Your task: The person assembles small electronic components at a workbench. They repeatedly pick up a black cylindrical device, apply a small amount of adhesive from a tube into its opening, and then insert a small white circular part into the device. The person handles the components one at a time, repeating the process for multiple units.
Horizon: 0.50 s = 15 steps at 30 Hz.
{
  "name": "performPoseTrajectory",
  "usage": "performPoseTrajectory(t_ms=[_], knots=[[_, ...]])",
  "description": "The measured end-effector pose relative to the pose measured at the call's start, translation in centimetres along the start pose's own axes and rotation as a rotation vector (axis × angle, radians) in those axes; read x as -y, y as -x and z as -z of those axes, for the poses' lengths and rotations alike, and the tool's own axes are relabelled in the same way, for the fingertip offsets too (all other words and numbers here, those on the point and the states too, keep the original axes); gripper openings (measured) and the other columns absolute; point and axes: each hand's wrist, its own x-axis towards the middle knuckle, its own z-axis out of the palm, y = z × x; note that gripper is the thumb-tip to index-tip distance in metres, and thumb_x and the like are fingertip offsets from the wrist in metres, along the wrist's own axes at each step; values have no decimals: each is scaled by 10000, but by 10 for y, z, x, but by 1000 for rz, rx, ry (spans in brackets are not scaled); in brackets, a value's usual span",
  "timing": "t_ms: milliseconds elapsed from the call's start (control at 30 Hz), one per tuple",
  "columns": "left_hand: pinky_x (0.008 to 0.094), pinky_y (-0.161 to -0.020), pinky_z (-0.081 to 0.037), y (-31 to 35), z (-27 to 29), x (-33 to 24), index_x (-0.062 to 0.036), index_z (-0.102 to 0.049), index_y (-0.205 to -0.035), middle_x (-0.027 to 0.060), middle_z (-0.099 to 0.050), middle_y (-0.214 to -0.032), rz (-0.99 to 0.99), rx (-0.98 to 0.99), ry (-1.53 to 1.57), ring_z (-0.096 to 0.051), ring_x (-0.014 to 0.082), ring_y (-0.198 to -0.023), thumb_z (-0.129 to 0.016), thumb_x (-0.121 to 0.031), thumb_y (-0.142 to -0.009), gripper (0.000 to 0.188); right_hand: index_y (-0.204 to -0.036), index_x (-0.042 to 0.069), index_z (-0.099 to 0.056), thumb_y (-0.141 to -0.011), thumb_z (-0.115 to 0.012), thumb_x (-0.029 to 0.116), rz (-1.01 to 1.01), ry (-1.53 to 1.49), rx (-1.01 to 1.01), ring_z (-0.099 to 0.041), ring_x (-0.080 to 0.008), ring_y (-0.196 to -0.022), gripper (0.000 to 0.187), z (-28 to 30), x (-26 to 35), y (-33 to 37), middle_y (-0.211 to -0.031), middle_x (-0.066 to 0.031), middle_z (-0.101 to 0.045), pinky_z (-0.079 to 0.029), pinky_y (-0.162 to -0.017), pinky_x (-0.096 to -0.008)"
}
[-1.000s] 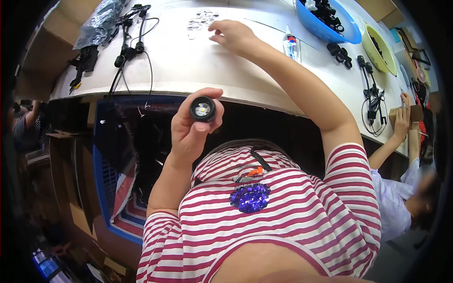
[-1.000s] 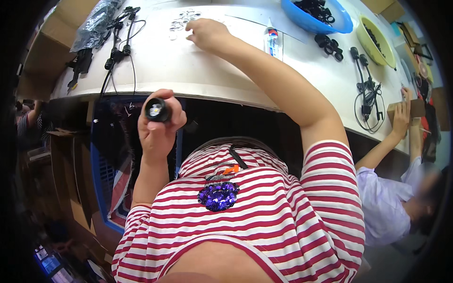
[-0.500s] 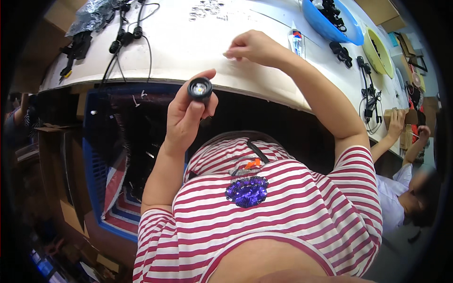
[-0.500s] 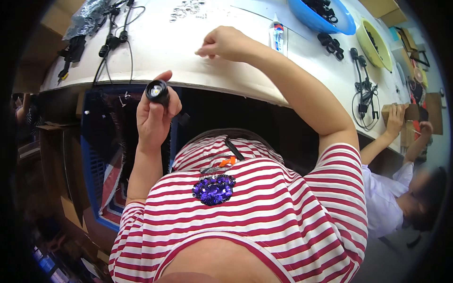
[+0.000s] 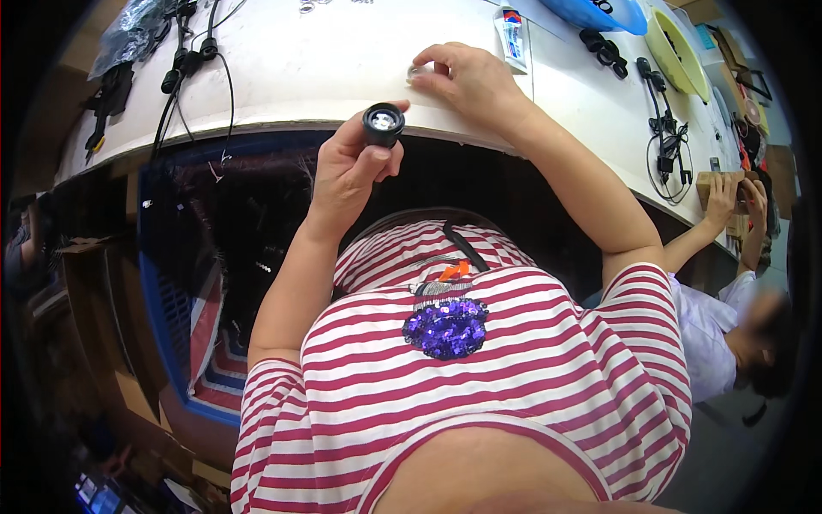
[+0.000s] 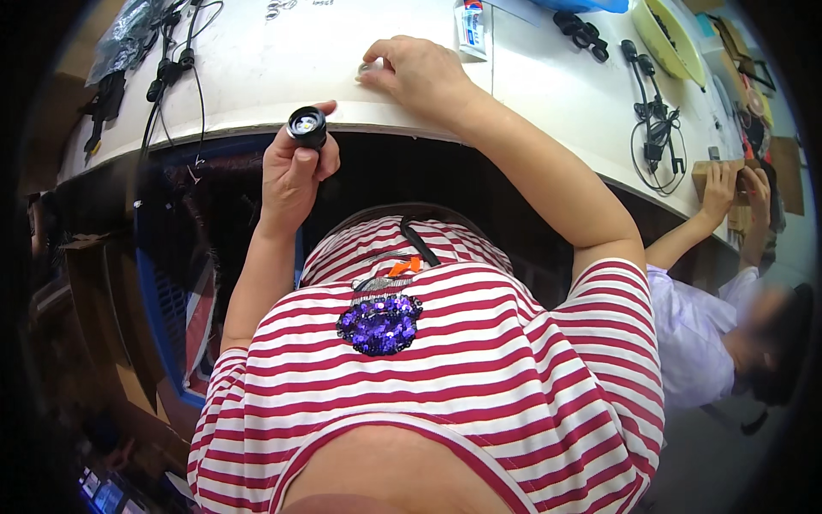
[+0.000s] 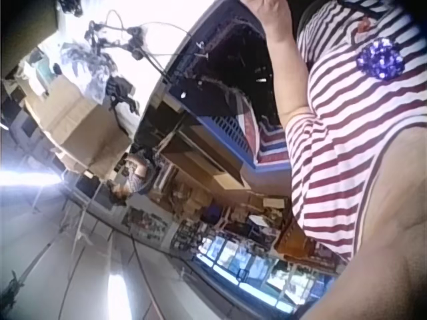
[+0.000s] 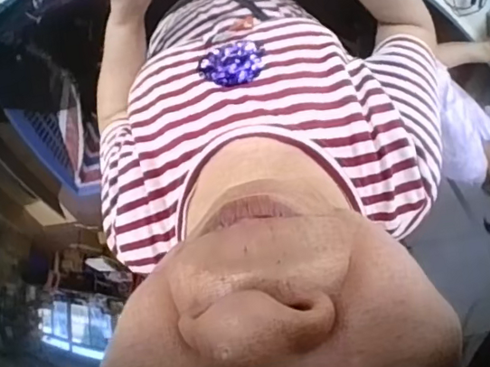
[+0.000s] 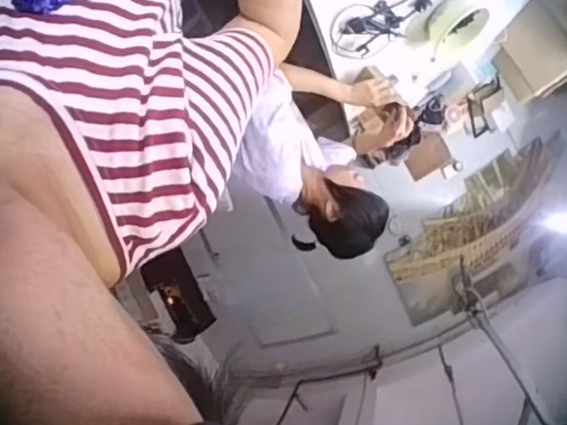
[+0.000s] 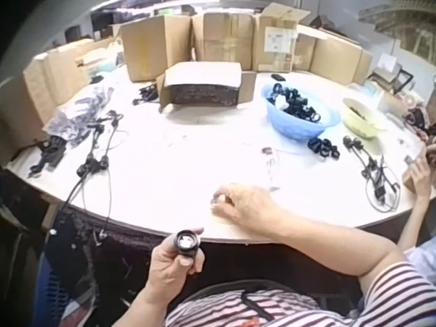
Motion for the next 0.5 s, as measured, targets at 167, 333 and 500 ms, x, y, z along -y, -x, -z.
performPoseTrajectory(t_ms=[167, 333, 500], knots=[[171, -522, -288, -5, 4, 7, -2, -589, -1038, -19, -506, -657, 58, 11, 10, -396, 38, -582, -569, -194, -859, 263, -929, 66, -666, -786, -655, 259, -50, -225, 34, -488, -74, -620, 241, 11, -1, -5, -722, -12, -596, -397, -567, -219], [173, -524, -316, -9, 0, 10, -22, -606, -1003, -16, -525, -668, 112, 23, -21, -429, 41, -590, -599, -149, -832, 213, -951, 70, -678, -758, -692, 125, 91, -539, 150, -416, -39, -599, 201, 54, 41, 23, -706, 32, -560, -319, -516, -190], [179, -526, -338, -14, -8, 12, -27, -613, -934, -10, -562, -676, 150, 46, -55, -454, 40, -586, -624, -133, -806, 167, -976, 86, -682, -749, -697, 116, 95, -569, 196, -416, -38, -600, 229, 59, 39, 35, -696, 34, -537, -313, -511, -196]])
